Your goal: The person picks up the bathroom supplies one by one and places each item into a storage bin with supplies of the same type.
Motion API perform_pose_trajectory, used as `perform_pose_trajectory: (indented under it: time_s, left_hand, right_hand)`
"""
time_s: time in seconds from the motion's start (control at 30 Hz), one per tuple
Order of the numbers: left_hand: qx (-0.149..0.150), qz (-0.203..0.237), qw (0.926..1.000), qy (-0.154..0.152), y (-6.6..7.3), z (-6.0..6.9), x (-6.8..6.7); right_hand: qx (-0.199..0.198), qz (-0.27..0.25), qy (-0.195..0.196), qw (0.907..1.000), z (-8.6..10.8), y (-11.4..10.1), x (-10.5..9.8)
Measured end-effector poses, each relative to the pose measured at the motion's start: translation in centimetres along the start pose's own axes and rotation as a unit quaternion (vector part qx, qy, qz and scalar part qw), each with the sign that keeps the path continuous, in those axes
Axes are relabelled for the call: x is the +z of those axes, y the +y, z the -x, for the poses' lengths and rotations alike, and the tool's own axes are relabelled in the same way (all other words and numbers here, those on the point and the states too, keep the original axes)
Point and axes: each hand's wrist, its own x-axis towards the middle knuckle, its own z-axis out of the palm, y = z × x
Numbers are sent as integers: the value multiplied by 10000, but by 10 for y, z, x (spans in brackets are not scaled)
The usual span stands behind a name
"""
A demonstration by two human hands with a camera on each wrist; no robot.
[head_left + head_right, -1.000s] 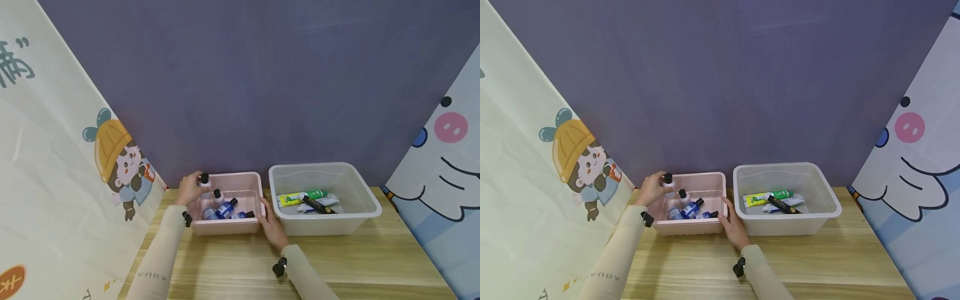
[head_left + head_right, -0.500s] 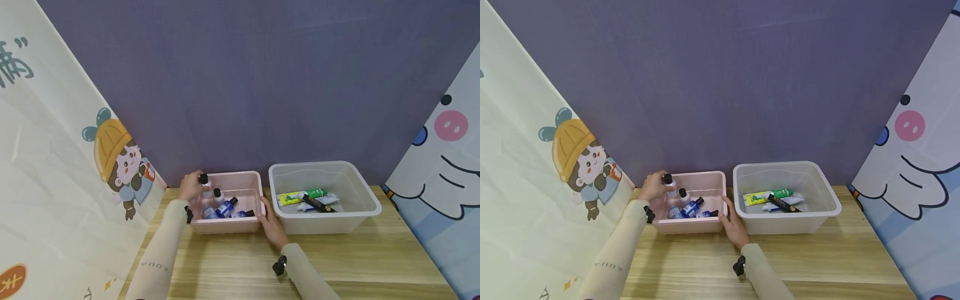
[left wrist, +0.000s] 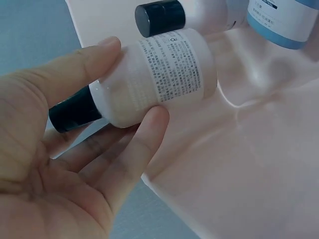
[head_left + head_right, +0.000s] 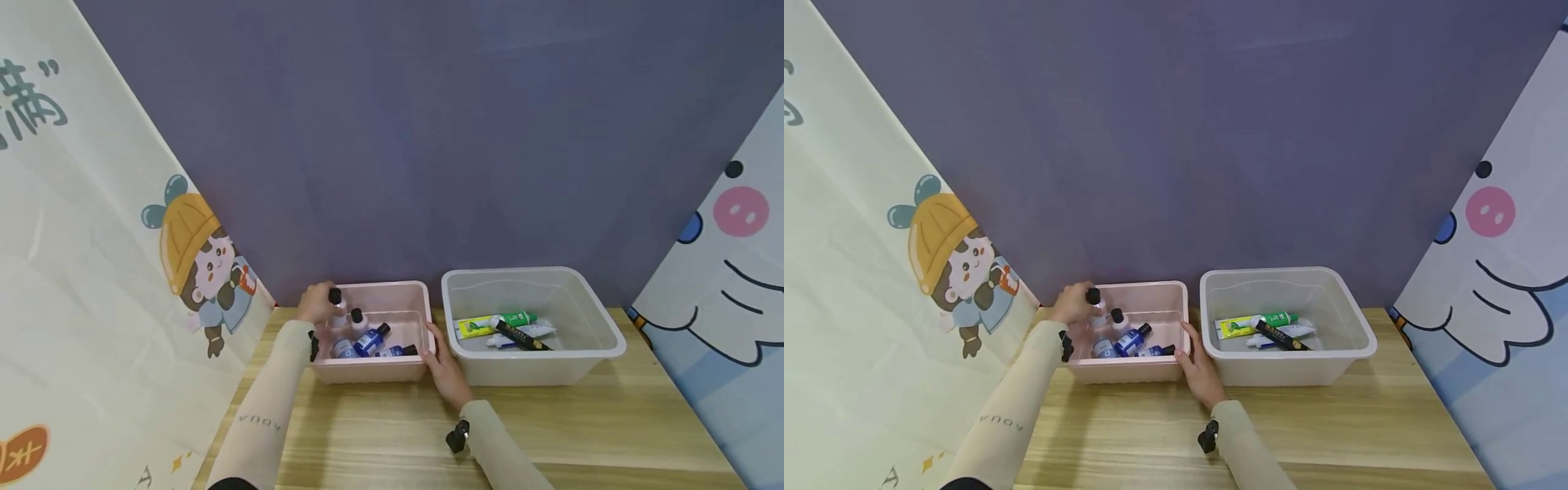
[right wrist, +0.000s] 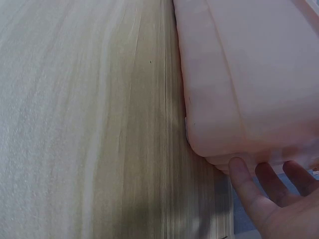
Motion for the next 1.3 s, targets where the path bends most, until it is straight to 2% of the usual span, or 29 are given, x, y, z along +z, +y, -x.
perform_pose_trajectory:
  time_s: [0.3,0.5,0.8,1.0,1.1,1.3]
  left_hand:
    - [160,-156,9997,53,0,4,-1]
    - [137,-79,9997,-209,-1,6,-2]
    - [465,-204,9987,-99,-4,7,-6]
    - [222,68,9995,-192,0,15,-7]
    - [193,199,9995,-128,2,21,-7]
    - [436,367,9981,242,8,38,-3]
  right_hand:
    - [18,-30,-9,10000,0,4,0]
    - [-63,63,32,10000,0,3,0]
    - [-136,114,-9,9998,-2,3,0]
    - [-129,46,42,9999,-1,4,1]
    - [-120,-11,53,9999,-1,3,1]
    - [-59,-30,49,10000,-1,3,1]
